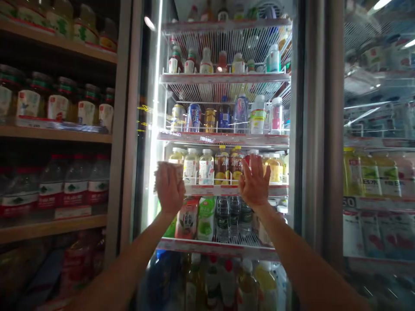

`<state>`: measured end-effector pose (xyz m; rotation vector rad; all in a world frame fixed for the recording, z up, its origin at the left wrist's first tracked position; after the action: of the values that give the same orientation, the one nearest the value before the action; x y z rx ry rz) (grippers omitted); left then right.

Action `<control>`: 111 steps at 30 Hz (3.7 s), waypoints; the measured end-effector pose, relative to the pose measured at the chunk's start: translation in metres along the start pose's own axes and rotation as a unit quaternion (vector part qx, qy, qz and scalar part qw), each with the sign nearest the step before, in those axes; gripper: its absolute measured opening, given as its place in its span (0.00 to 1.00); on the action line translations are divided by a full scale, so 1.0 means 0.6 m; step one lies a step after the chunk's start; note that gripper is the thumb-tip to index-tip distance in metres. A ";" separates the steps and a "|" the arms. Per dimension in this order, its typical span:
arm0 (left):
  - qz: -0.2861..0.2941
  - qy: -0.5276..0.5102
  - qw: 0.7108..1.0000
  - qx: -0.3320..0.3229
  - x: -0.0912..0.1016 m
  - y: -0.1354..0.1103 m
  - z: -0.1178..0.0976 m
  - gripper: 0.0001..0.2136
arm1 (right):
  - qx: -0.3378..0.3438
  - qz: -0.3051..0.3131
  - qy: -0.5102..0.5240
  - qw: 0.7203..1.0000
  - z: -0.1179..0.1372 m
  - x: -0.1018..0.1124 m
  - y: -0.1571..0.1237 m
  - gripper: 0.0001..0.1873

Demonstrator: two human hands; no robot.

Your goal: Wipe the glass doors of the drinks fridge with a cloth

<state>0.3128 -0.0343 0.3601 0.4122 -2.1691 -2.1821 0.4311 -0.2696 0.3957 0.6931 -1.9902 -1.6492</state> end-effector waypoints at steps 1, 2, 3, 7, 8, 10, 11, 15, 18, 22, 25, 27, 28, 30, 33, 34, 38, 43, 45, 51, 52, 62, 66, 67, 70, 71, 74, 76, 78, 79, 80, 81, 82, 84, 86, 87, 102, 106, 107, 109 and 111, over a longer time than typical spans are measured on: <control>0.028 -0.022 0.998 -0.049 -0.010 -0.005 -0.032 0.25 | 0.002 0.000 0.003 1.000 0.000 0.000 -0.001 0.32; 0.055 -0.040 0.993 -0.096 -0.018 -0.010 -0.057 0.24 | 0.003 0.002 0.007 1.000 -0.001 0.000 -0.001 0.32; 0.074 -0.051 0.987 -0.132 -0.023 -0.014 -0.070 0.24 | 0.002 0.004 0.009 1.000 -0.002 0.000 -0.002 0.32; 0.022 -0.005 0.998 -0.056 0.001 -0.001 0.012 0.23 | -0.003 0.005 0.009 1.000 -0.006 -0.002 0.000 0.31; -0.010 0.018 1.000 0.005 0.013 0.001 0.044 0.24 | -0.005 0.002 0.008 1.000 -0.006 -0.002 0.001 0.31; -0.047 0.044 0.995 0.082 0.027 -0.004 0.067 0.25 | -0.011 -0.006 0.006 1.000 -0.004 -0.001 0.001 0.31; -0.039 0.039 0.996 0.070 0.023 -0.008 0.049 0.26 | -0.012 -0.009 0.007 1.000 0.000 -0.001 -0.002 0.31; 0.081 -0.037 0.984 -0.153 -0.017 -0.043 -0.105 0.24 | 0.048 0.015 0.038 0.998 0.055 -0.003 -0.039 0.33; 0.108 -0.045 0.976 -0.184 -0.016 -0.061 -0.106 0.24 | 0.094 0.082 0.063 0.990 0.104 -0.012 -0.084 0.34; 0.038 0.015 0.999 -0.003 0.022 -0.068 0.038 0.27 | 0.073 0.111 0.079 0.988 0.127 -0.013 -0.113 0.33; 0.004 0.054 0.994 0.093 0.047 -0.104 0.078 0.28 | 0.055 0.102 0.088 0.989 0.128 -0.013 -0.112 0.33; 0.037 0.031 0.999 0.023 0.041 -0.126 0.030 0.28 | 0.046 0.096 0.090 0.990 0.126 -0.014 -0.110 0.33; 0.066 0.010 0.997 -0.038 0.034 -0.136 -0.002 0.28 | 0.043 0.092 0.091 0.991 0.124 -0.013 -0.110 0.33; 0.128 -0.028 0.980 -0.153 0.021 -0.154 -0.051 0.26 | 0.045 0.087 0.091 0.991 0.121 -0.012 -0.110 0.34; 0.119 -0.013 0.983 -0.140 0.026 -0.138 -0.020 0.25 | 0.057 0.098 0.093 0.989 0.122 -0.014 -0.113 0.34; 0.088 0.007 0.993 -0.082 0.034 -0.125 0.011 0.26 | 0.060 0.101 0.095 0.989 0.123 -0.014 -0.114 0.33; 0.038 0.025 0.998 0.045 0.035 -0.095 0.054 0.27 | 0.051 0.088 0.103 0.990 0.125 -0.008 -0.112 0.34; 0.052 -0.044 0.998 -0.012 -0.011 -0.022 -0.039 0.25 | 0.014 0.053 0.077 0.995 0.061 0.021 -0.100 0.35; 0.013 -0.045 0.996 0.071 -0.022 0.026 -0.038 0.26 | -0.015 0.033 0.060 0.998 0.009 0.041 -0.094 0.34; 0.083 -0.118 0.988 -0.052 -0.107 0.146 -0.239 0.24 | -0.040 0.011 0.045 0.998 -0.087 0.090 -0.088 0.31; 0.096 -0.131 0.983 -0.082 -0.115 0.146 -0.289 0.23 | -0.035 0.006 0.048 0.998 -0.090 0.097 -0.089 0.31; 0.126 -0.189 0.907 -0.354 -0.094 -0.019 -0.489 0.19 | -0.061 -0.011 0.034 0.998 -0.154 0.139 -0.125 0.29; 0.104 -0.158 0.971 -0.146 -0.115 0.065 -0.407 0.21 | -0.057 -0.024 0.044 0.997 -0.166 0.149 -0.137 0.29; 0.107 -0.161 0.968 -0.157 -0.114 0.058 -0.410 0.21 | -0.054 -0.028 0.049 0.997 -0.165 0.150 -0.140 0.29; 0.133 -0.179 0.914 -0.339 -0.088 -0.032 -0.461 0.20 | -0.049 -0.014 0.055 0.997 -0.155 0.141 -0.151 0.29; 0.142 -0.179 0.892 -0.391 -0.079 -0.065 -0.471 0.20 | -0.047 -0.002 0.055 0.997 -0.150 0.136 -0.153 0.29; 0.162 -0.154 0.891 -0.394 -0.076 -0.084 -0.453 0.21 | -0.055 0.023 0.053 0.997 -0.139 0.124 -0.157 0.29; 0.170 -0.118 0.934 -0.291 -0.089 -0.045 -0.413 0.22 | -0.062 0.024 0.050 0.997 -0.133 0.124 -0.157 0.29; 0.174 -0.098 0.951 -0.236 -0.092 -0.031 -0.385 0.23 | -0.066 0.025 0.045 0.996 -0.126 0.125 -0.158 0.29; 0.179 -0.102 0.944 -0.258 -0.088 -0.044 -0.385 0.24 | -0.066 0.030 0.043 0.996 -0.122 0.125 -0.160 0.30; 0.185 -0.115 0.926 -0.308 -0.081 -0.071 -0.393 0.24 | -0.063 0.038 0.042 0.996 -0.116 0.124 -0.164 0.30; 0.191 -0.131 0.901 -0.367 -0.070 -0.104 -0.401 0.23 | -0.058 0.050 0.041 0.996 -0.110 0.121 -0.169 0.30; 0.197 -0.145 0.875 -0.419 -0.059 -0.138 -0.404 0.23 | -0.051 0.064 0.041 0.996 -0.104 0.117 -0.175 0.30; 0.199 -0.152 0.857 -0.450 -0.045 -0.171 -0.389 0.22 | -0.037 0.092 0.043 0.994 -0.092 0.109 -0.187 0.30; 0.186 -0.129 0.897 -0.379 -0.047 -0.144 -0.349 0.22 | -0.033 0.100 0.043 0.993 -0.083 0.104 -0.195 0.29; 0.176 -0.110 0.924 -0.320 -0.051 -0.118 -0.324 0.22 | -0.034 0.098 0.042 0.994 -0.080 0.102 -0.196 0.28; 0.091 -0.009 0.991 -0.095 -0.021 -0.078 -0.155 0.24 | -0.012 0.095 0.076 0.992 0.018 0.054 -0.185 0.33; 0.142 -0.064 0.931 -0.329 -0.021 -0.125 -0.214 0.22 | 0.027 0.125 0.095 0.987 0.070 0.037 -0.182 0.34; 0.150 -0.068 0.926 -0.339 -0.021 -0.124 -0.205 0.21 | 0.034 0.127 0.098 0.986 0.079 0.035 -0.180 0.34; 0.132 -0.043 0.961 -0.239 -0.020 -0.089 -0.144 0.22 | 0.036 0.123 0.099 0.987 0.087 0.032 -0.174 0.34; 0.084 -0.001 0.993 -0.086 -0.007 -0.058 -0.068 0.24 | 0.027 0.117 0.098 0.988 0.090 0.030 -0.168 0.33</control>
<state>0.3310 -0.0725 0.3269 0.2115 -1.9189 -2.2514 0.3920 -0.2558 0.2878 0.5902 -1.8994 -1.3418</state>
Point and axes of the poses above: each hand's wrist, its own y-axis towards the middle knuckle, its own x-axis out of the back of the hand, z = x × y, the point moved 9 cm from there along y, towards the middle knuckle, and after that the axes turned 4 degrees about y, right-handed, at the moved point
